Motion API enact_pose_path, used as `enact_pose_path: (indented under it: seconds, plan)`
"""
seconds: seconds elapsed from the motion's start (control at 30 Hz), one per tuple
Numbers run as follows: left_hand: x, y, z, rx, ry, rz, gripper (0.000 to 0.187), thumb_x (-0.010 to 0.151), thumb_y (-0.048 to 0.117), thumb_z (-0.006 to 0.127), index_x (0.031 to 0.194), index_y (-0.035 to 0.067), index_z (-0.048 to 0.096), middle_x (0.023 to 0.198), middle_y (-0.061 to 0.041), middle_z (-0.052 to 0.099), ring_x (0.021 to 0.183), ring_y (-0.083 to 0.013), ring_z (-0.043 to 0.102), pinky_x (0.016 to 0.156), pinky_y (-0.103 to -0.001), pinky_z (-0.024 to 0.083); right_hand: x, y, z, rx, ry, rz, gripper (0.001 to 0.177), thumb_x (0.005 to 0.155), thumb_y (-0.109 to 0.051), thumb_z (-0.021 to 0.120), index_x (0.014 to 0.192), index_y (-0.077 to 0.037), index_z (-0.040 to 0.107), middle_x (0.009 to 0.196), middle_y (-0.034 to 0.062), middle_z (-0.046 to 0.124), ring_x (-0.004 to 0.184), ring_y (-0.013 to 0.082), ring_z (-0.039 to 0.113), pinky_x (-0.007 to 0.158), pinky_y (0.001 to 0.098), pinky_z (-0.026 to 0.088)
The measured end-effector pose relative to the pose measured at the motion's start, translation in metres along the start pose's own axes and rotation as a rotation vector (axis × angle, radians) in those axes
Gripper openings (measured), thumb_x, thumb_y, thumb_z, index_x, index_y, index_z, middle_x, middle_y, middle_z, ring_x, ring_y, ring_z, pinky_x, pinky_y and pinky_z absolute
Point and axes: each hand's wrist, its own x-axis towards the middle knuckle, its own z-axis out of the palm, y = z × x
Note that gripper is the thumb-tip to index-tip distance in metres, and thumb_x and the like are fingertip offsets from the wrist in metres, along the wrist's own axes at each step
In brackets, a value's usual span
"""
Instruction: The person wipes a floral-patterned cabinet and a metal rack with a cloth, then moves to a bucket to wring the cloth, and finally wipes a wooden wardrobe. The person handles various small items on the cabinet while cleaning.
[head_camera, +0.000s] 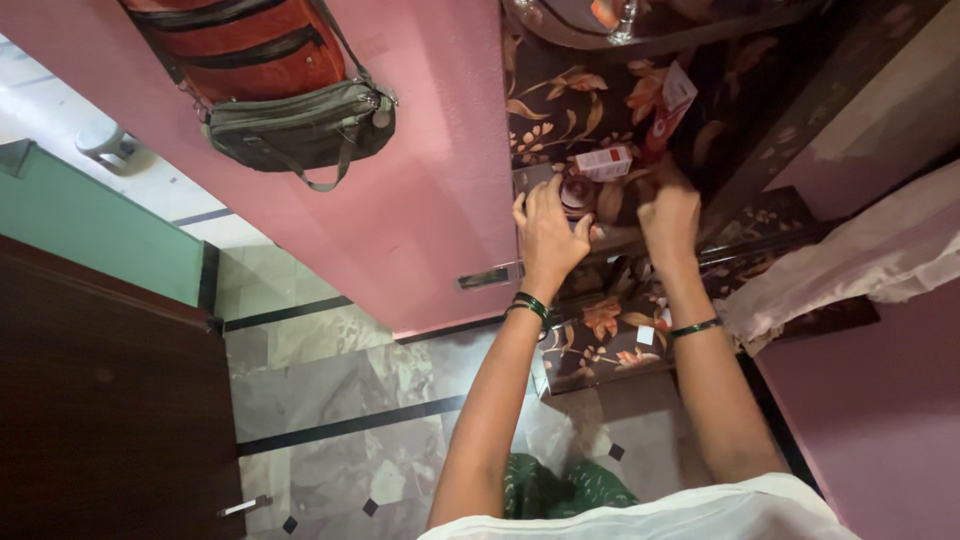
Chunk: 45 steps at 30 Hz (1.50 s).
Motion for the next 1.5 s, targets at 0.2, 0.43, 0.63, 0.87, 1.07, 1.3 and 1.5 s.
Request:
enact_pose_path:
  seconds: [0.2, 0.43, 0.63, 0.87, 1.07, 1.3, 1.5]
  plan:
    - [0.000, 0.001, -0.002, -0.002, -0.010, -0.015, 0.082, 0.074, 0.030, 0.084, 0.142, 0.000, 0.047, 0.134, -0.017, 0.057, 0.134, -0.0312, 0.048, 0.118, -0.054, 0.028, 0.022, -0.027, 0.001, -0.017, -0.150, -0.205, 0.047, 0.088, -0.005, 0.068, 0.135, -0.008, 0.067, 0.140, 0.0157, 0.061, 0.115, 0.0427, 0.065, 0.090, 0.0458, 0.054]
    - [0.000, 0.002, -0.003, -0.027, -0.001, -0.005, 0.080, 0.077, 0.030, 0.084, 0.141, 0.000, 0.048, 0.135, -0.015, 0.058, 0.134, -0.0305, 0.049, 0.118, -0.053, 0.028, 0.002, -0.017, -0.023, -0.264, -0.228, -0.047, 0.038, 0.081, -0.013, 0.073, 0.119, -0.013, 0.069, 0.120, 0.0142, 0.063, 0.094, 0.0388, 0.069, 0.078, 0.0494, 0.056]
    - [0.003, 0.005, -0.008, -0.040, 0.009, -0.008, 0.080, 0.075, 0.030, 0.084, 0.141, 0.001, 0.048, 0.134, -0.016, 0.058, 0.133, -0.0305, 0.049, 0.117, -0.053, 0.028, -0.008, -0.007, -0.043, -0.400, -0.159, 0.147, 0.039, 0.089, -0.013, 0.074, 0.125, -0.007, 0.061, 0.125, 0.0222, 0.056, 0.083, 0.0460, 0.068, 0.070, 0.0544, 0.055]
    - [0.004, 0.008, -0.013, -0.062, -0.023, -0.066, 0.076, 0.079, 0.029, 0.081, 0.141, 0.001, 0.048, 0.126, -0.018, 0.058, 0.127, -0.0334, 0.049, 0.117, -0.052, 0.029, -0.032, -0.043, -0.033, -0.196, 0.006, -0.015, 0.036, 0.096, -0.015, 0.075, 0.125, -0.003, 0.059, 0.130, 0.0256, 0.053, 0.085, 0.0464, 0.067, 0.067, 0.0495, 0.058]
    - [-0.001, -0.004, -0.003, -0.149, 0.029, 0.011, 0.056, 0.093, 0.007, 0.064, 0.146, 0.000, 0.048, 0.135, -0.017, 0.064, 0.132, -0.0311, 0.055, 0.122, -0.052, 0.028, -0.024, -0.078, -0.002, -0.137, -0.101, -0.329, 0.037, 0.084, -0.017, 0.076, 0.120, -0.012, 0.069, 0.118, 0.0140, 0.064, 0.102, 0.0386, 0.066, 0.080, 0.0454, 0.057]
    - [-0.002, 0.000, -0.007, -0.170, 0.022, -0.032, 0.056, 0.086, 0.003, 0.064, 0.139, -0.004, 0.050, 0.132, -0.019, 0.062, 0.129, -0.0331, 0.056, 0.120, -0.053, 0.030, 0.011, -0.050, 0.014, -0.247, -0.008, -0.368, 0.032, 0.080, -0.009, 0.073, 0.112, -0.011, 0.072, 0.110, 0.0145, 0.066, 0.100, 0.0369, 0.064, 0.085, 0.0476, 0.054]
    - [-0.001, -0.003, -0.003, -0.106, 0.045, -0.016, 0.051, 0.086, 0.003, 0.065, 0.135, -0.003, 0.054, 0.131, -0.018, 0.062, 0.129, -0.0338, 0.055, 0.119, -0.053, 0.030, 0.004, -0.049, 0.001, -0.205, 0.007, -0.344, 0.027, 0.086, -0.007, 0.070, 0.113, -0.006, 0.072, 0.114, 0.0182, 0.065, 0.094, 0.0372, 0.065, 0.079, 0.0459, 0.055]
